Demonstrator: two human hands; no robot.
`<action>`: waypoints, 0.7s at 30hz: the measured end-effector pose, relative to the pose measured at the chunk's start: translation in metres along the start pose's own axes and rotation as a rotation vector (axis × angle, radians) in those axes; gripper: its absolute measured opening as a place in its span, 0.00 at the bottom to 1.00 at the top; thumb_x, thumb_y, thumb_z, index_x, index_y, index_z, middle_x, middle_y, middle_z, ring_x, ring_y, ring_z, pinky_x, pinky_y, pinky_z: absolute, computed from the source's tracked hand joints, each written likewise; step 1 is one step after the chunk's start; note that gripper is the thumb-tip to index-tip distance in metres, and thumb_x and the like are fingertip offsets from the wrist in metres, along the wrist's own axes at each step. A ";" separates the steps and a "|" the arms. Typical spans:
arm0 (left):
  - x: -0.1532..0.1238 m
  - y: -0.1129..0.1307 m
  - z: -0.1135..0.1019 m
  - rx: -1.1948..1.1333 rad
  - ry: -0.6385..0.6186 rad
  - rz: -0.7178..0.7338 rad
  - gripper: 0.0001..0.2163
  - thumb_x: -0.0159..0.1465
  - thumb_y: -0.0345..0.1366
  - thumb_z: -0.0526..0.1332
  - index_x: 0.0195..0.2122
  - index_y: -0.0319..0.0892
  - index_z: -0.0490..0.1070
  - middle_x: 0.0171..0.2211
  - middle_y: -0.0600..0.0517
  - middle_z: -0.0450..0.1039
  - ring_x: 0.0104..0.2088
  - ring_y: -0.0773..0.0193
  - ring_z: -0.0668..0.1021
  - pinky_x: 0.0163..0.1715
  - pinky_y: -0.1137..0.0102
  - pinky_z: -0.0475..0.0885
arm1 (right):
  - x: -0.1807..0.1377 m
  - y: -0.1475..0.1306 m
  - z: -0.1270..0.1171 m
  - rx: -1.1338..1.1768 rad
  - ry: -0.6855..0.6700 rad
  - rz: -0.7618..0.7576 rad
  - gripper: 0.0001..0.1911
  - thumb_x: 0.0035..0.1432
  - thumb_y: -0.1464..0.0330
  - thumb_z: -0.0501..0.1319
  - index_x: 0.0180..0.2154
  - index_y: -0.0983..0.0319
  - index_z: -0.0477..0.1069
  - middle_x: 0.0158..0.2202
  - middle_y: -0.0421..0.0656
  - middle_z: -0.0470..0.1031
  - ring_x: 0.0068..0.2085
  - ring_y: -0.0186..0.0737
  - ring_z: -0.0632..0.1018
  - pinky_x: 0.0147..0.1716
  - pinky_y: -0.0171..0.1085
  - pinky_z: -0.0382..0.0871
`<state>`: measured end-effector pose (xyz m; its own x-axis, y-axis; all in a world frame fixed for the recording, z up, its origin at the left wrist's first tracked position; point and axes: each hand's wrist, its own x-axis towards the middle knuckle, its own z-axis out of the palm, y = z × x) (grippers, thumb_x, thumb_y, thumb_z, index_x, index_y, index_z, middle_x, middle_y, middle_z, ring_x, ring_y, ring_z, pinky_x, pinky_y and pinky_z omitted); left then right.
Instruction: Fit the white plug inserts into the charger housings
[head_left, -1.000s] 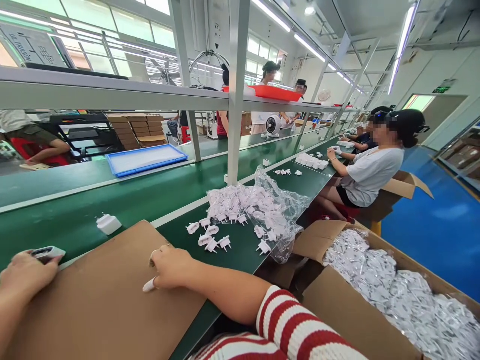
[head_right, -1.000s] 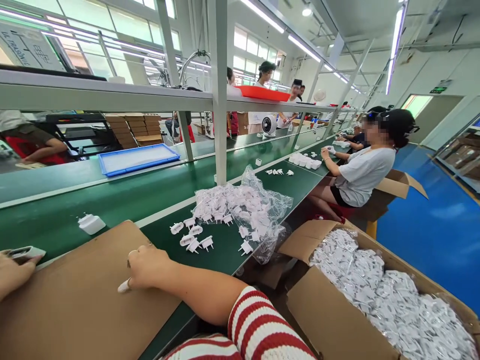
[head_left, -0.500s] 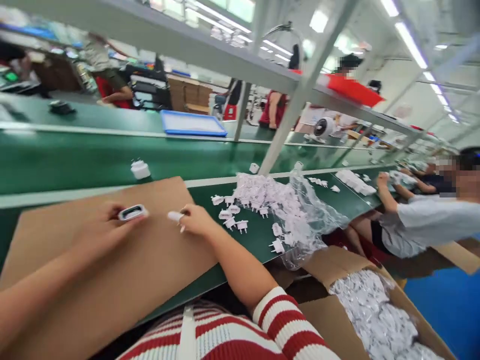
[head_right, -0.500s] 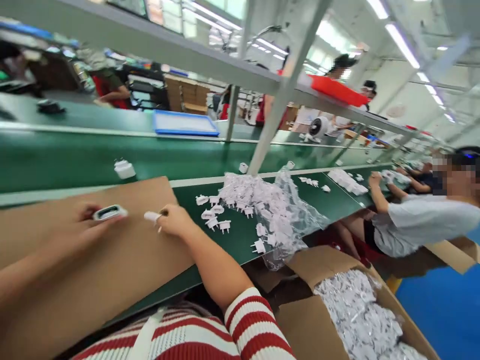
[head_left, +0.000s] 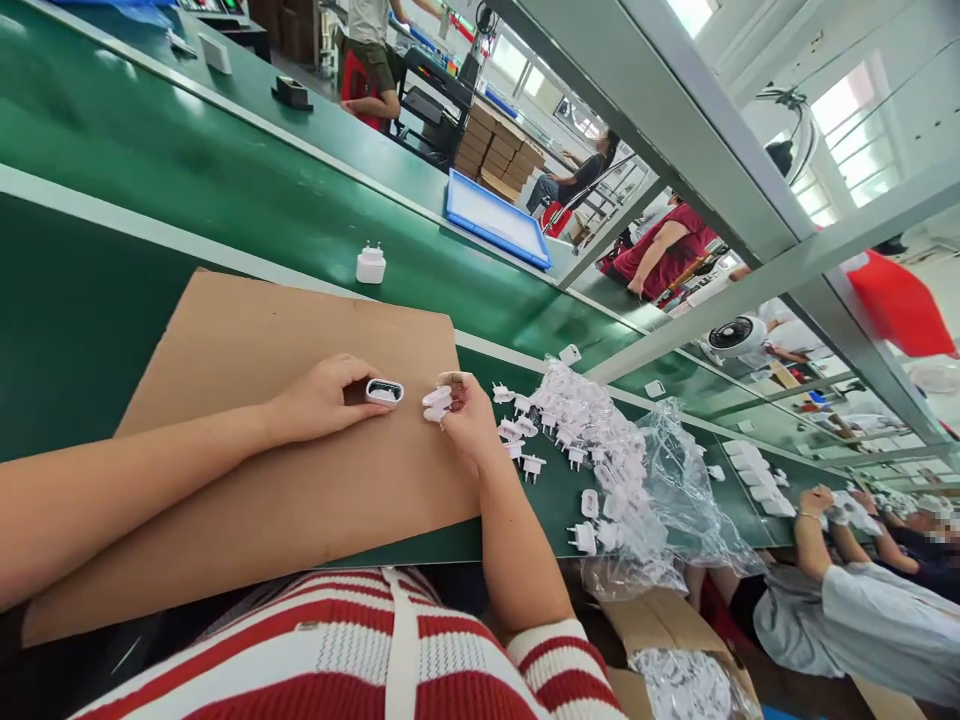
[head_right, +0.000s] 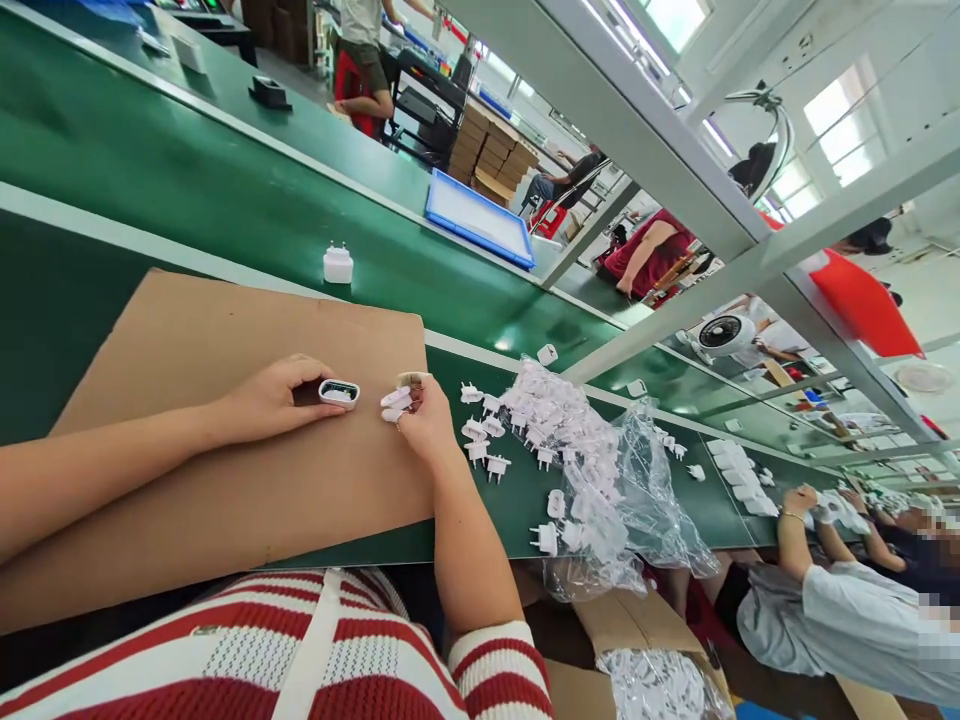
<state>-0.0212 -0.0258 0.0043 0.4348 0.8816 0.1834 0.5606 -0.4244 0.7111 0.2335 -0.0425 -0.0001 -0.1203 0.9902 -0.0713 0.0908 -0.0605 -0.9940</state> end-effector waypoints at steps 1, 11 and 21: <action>-0.001 0.000 0.000 -0.015 -0.016 0.012 0.22 0.60 0.57 0.65 0.43 0.44 0.76 0.41 0.49 0.77 0.45 0.55 0.76 0.45 0.65 0.71 | -0.001 -0.001 0.000 -0.050 0.033 -0.039 0.27 0.40 0.75 0.70 0.45 0.58 0.69 0.37 0.39 0.80 0.39 0.39 0.81 0.40 0.37 0.75; -0.007 -0.002 0.001 -0.054 -0.058 0.131 0.17 0.64 0.52 0.64 0.43 0.44 0.77 0.41 0.48 0.77 0.45 0.56 0.75 0.47 0.65 0.69 | -0.019 -0.012 0.000 -0.798 -0.073 -0.406 0.21 0.57 0.78 0.58 0.51 0.60 0.77 0.43 0.47 0.76 0.46 0.44 0.75 0.48 0.43 0.72; -0.005 -0.004 0.005 -0.088 -0.057 0.154 0.18 0.63 0.54 0.66 0.43 0.44 0.79 0.40 0.48 0.78 0.46 0.54 0.75 0.46 0.64 0.70 | -0.022 -0.017 0.036 -0.408 0.202 -0.462 0.11 0.60 0.69 0.63 0.45 0.58 0.78 0.43 0.44 0.78 0.44 0.39 0.77 0.46 0.39 0.73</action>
<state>-0.0219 -0.0293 -0.0029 0.5513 0.7936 0.2574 0.4214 -0.5311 0.7351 0.1992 -0.0674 0.0157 -0.0524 0.9095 0.4123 0.4476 0.3905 -0.8045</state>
